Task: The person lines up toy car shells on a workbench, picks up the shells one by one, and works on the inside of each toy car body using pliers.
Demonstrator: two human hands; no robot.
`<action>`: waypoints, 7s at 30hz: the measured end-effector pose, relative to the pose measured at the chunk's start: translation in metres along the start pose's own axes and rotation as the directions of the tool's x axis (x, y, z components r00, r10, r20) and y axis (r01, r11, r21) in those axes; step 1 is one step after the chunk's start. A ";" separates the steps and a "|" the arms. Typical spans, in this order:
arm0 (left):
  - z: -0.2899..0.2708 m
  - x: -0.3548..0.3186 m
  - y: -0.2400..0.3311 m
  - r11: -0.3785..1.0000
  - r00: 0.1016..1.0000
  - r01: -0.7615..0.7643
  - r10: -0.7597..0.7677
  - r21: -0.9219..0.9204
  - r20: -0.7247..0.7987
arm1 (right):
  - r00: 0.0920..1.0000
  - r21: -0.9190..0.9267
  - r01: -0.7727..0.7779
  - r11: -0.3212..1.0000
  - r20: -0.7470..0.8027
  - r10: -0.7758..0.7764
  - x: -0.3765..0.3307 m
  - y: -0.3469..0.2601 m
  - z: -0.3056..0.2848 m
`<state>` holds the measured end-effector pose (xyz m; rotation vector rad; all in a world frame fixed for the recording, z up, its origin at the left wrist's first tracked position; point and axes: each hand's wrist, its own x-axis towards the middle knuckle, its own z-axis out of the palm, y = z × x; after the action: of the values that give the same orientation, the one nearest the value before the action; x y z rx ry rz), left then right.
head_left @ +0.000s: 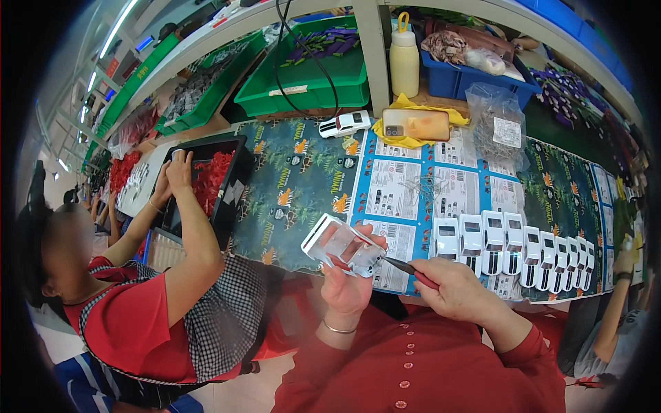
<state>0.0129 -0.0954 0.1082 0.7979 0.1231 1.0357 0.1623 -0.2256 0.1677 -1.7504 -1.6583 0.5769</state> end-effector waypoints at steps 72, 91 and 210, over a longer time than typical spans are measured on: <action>-0.063 0.066 0.016 -0.610 0.950 -0.179 0.097 0.772 0.297 | 0.980 -0.598 -0.191 0.778 -0.166 0.114 0.012 0.073 -0.059; 0.009 0.007 -0.063 -0.044 0.820 -0.553 -0.207 0.832 0.534 | 0.976 -0.778 -0.187 0.600 -0.078 0.202 0.071 0.111 -0.059; 0.027 0.012 -0.012 0.995 0.940 0.044 -0.009 0.094 -0.342 | 0.978 -0.155 0.038 0.987 -0.195 -0.068 -0.005 0.015 0.000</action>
<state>0.0399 -0.1033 0.1235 0.6986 0.4849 1.1420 0.1722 -0.2304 0.1563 -1.7998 -1.6362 0.2458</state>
